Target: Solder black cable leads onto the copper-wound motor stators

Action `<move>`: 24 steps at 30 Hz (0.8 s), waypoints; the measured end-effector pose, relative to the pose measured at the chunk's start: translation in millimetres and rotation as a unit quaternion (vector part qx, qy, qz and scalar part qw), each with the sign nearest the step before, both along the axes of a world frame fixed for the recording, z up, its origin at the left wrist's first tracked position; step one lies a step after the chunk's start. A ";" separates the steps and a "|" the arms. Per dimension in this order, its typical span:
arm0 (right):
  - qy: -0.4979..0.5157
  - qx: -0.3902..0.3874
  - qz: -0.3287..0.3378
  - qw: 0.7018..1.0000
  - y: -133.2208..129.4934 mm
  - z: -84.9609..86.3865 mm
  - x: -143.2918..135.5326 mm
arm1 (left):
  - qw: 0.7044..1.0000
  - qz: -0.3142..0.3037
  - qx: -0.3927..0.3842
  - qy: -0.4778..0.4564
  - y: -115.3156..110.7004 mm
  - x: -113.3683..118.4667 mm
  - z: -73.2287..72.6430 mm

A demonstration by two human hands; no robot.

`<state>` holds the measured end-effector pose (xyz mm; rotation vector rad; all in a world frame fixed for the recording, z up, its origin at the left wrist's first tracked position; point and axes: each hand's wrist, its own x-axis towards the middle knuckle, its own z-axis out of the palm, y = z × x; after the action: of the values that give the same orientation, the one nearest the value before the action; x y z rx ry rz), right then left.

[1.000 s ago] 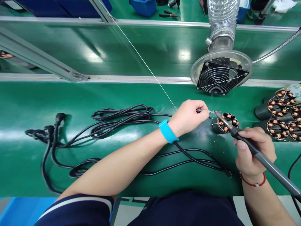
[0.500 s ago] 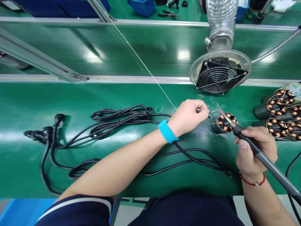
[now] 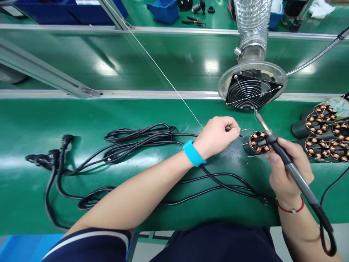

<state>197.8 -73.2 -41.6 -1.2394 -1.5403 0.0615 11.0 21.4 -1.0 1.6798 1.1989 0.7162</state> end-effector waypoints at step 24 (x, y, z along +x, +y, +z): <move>-0.023 -0.162 0.007 0.986 20.5 17.2 -38.3 | 0.997 -0.010 -0.004 -0.070 -7.3 0.1 -7.5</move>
<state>159.6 -52.7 -24.4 -1.4917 -1.6224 0.3060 11.2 14.1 -8.5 1.6047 1.0847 0.8024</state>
